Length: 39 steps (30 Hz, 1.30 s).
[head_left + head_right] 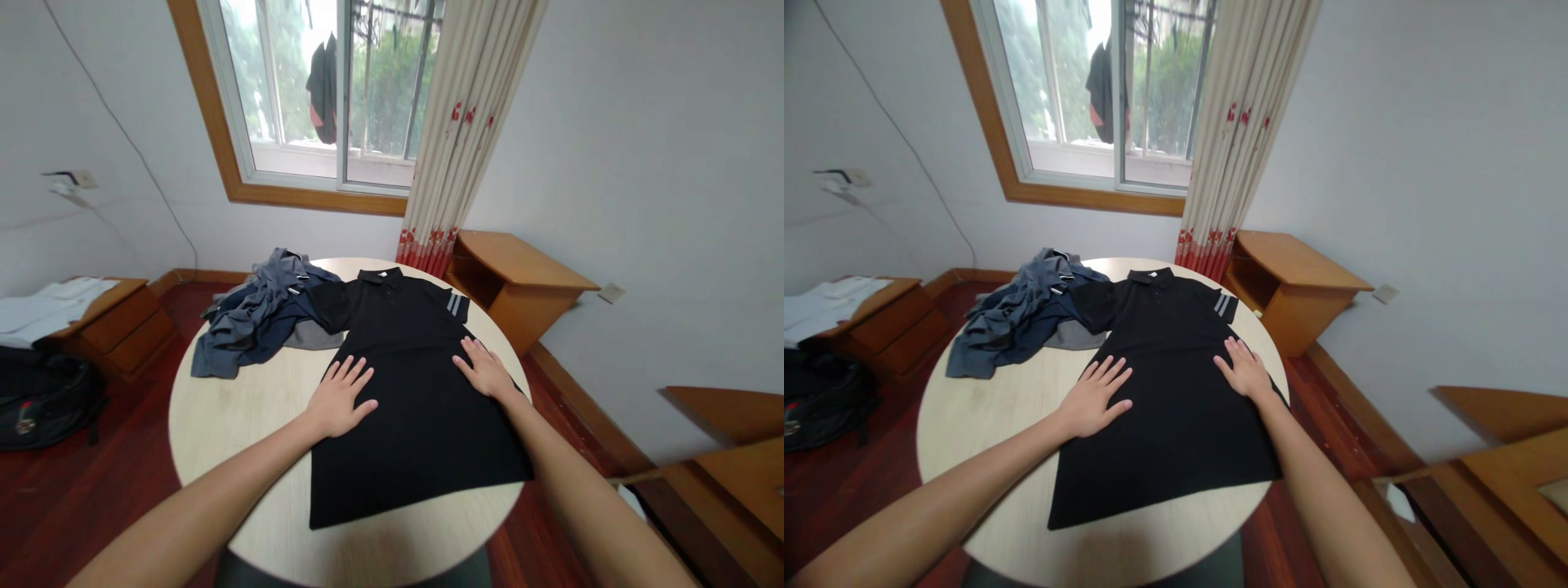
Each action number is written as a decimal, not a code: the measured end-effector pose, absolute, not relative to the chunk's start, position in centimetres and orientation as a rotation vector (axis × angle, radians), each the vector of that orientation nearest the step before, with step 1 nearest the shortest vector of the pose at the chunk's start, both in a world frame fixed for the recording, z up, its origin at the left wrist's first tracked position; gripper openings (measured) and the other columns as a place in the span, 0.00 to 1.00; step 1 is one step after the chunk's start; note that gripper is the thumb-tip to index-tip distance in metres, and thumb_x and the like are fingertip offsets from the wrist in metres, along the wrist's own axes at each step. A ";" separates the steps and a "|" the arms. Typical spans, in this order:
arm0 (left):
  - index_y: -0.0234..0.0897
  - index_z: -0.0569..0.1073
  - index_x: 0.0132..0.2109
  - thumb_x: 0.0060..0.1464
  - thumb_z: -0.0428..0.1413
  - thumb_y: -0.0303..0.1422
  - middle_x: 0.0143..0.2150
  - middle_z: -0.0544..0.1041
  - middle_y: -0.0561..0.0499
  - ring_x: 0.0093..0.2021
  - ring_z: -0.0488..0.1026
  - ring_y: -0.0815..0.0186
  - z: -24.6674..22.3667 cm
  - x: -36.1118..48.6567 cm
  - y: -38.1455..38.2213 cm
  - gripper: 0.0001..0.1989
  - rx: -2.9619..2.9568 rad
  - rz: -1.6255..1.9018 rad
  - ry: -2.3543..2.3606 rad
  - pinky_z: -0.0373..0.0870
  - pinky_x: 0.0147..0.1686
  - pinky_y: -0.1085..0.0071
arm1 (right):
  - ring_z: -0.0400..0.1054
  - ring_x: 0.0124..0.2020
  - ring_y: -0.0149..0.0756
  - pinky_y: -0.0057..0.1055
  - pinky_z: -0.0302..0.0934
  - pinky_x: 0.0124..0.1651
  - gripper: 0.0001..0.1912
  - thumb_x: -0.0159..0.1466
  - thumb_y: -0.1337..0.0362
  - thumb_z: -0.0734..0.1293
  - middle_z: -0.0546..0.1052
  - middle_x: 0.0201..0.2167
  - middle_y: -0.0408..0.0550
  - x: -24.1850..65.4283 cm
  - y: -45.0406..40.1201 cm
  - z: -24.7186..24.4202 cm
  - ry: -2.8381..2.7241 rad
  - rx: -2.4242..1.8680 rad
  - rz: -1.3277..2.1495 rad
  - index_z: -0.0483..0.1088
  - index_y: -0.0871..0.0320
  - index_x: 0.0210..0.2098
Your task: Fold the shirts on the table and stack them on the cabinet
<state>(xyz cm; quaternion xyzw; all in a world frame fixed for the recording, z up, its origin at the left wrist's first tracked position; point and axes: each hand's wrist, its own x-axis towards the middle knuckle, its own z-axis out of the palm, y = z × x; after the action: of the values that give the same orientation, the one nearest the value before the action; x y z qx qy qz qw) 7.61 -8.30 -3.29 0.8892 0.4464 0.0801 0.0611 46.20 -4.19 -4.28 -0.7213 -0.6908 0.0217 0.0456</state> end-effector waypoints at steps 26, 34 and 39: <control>0.46 0.57 0.72 0.65 0.42 0.56 0.75 0.48 0.45 0.74 0.44 0.45 -2.9 7.6 -9.9 0.35 2.700 0.184 1.317 0.44 0.67 0.38 | 0.44 0.74 0.44 0.48 0.41 0.73 0.35 0.72 0.46 0.50 0.52 0.73 0.52 42.3 -2.8 -4.1 -2.094 -2.120 0.087 0.53 0.60 0.71; 0.47 0.56 0.72 0.65 0.43 0.55 0.76 0.47 0.44 0.74 0.42 0.42 -3.1 8.2 -12.4 0.34 2.690 0.185 1.293 0.43 0.66 0.35 | 0.43 0.74 0.45 0.48 0.40 0.73 0.37 0.72 0.45 0.49 0.52 0.73 0.52 43.0 -6.3 -4.4 -2.004 -2.225 0.051 0.53 0.61 0.71; 0.47 0.58 0.72 0.63 0.46 0.55 0.75 0.48 0.44 0.74 0.42 0.40 -2.3 7.9 -14.0 0.35 2.661 0.149 1.245 0.42 0.66 0.32 | 0.43 0.74 0.45 0.47 0.41 0.72 0.37 0.72 0.45 0.47 0.51 0.73 0.53 43.1 -8.3 -4.4 -1.972 -2.295 0.023 0.52 0.62 0.72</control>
<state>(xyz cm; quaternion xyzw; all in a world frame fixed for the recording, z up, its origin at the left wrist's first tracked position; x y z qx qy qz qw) 7.89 -14.05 -2.32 0.9001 0.4211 0.0505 0.0998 43.08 -8.28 -4.37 -0.7573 -0.6505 0.0075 0.0579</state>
